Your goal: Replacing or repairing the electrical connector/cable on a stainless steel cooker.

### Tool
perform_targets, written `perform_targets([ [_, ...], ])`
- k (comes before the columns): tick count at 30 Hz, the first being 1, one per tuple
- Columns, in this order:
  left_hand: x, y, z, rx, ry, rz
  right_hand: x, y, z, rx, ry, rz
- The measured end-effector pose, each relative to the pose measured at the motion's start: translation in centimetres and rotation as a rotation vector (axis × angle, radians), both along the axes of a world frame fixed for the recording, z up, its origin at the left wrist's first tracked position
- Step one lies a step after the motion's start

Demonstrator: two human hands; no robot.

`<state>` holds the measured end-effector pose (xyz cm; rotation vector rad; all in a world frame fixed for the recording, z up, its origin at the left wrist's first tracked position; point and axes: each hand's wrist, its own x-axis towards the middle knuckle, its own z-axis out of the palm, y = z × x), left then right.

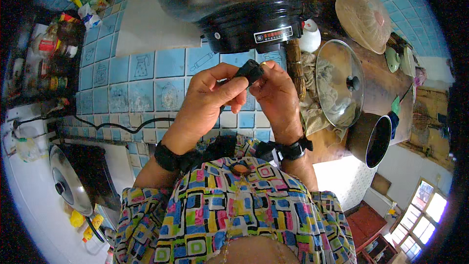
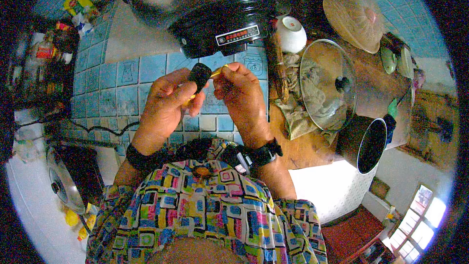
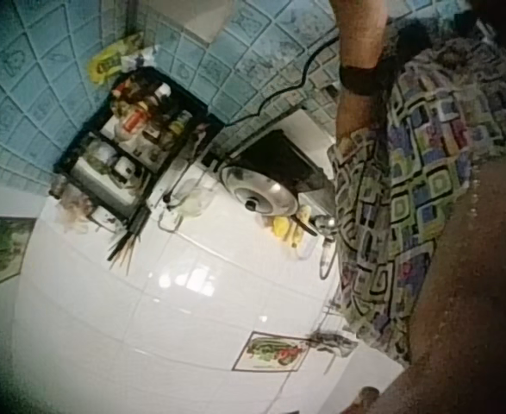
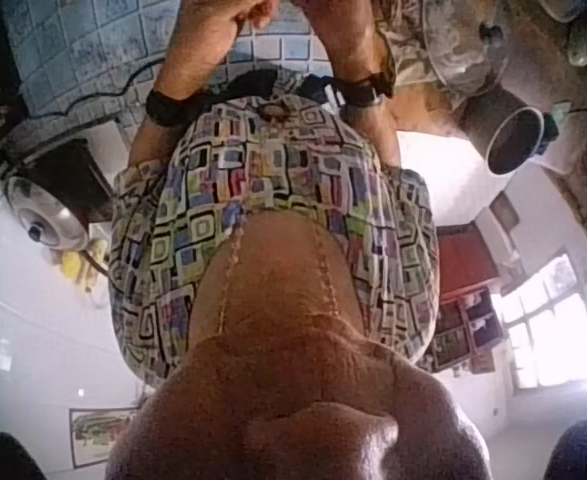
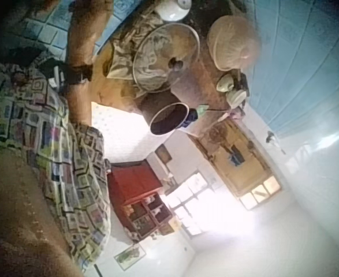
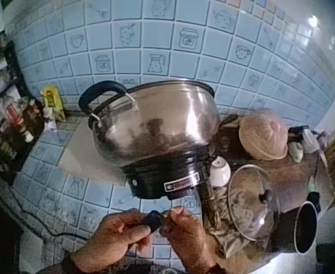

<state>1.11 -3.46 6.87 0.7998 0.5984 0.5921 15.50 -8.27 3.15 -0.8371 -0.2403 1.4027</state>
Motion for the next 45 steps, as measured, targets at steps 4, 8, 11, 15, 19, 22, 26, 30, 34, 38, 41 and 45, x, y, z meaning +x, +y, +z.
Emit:
perform_targets([
  [4,-0.2,0.4,-0.3,0.132,0.048,-0.011,-0.6,0.7,1.2,0.118,0.083,-0.012],
  [8,0.4,0.4,0.2,0.282,0.073,-0.064,-0.6,0.9,1.1,0.273,0.204,0.066],
  [11,0.4,0.4,1.2,0.332,0.046,-0.082,-1.2,0.8,1.7,0.336,0.371,0.057],
  [15,0.1,0.5,1.9,0.474,0.118,-0.206,-1.7,0.2,3.1,0.265,0.513,0.011],
  [19,0.1,0.3,4.0,0.65,0.215,-0.356,-1.7,-0.2,4.4,0.302,0.639,0.023],
  [22,-0.4,-0.3,3.9,0.825,0.195,-0.347,-0.7,-0.1,5.1,0.379,0.365,0.173],
  [26,-0.8,-0.3,5.3,0.786,0.183,-0.471,0.0,-0.7,7.1,0.35,0.12,0.273],
  [30,-0.8,-0.5,5.1,0.799,0.111,-0.436,0.6,-1.5,7.6,0.34,0.039,0.36],
  [34,-0.5,-0.7,5.2,0.756,0.109,-0.483,0.6,-2.5,8.9,0.171,-0.049,0.334],
  [38,0.0,-0.6,5.3,0.767,0.106,-0.337,1.3,-1.5,7.9,0.297,0.156,0.335],
  [41,-0.2,0.4,5.7,0.747,0.087,-0.366,0.6,-0.8,8.2,0.372,0.263,0.242],
  [45,-0.2,1.0,6.0,0.741,-0.023,-0.362,-0.5,-0.3,8.5,0.518,0.37,0.173],
])
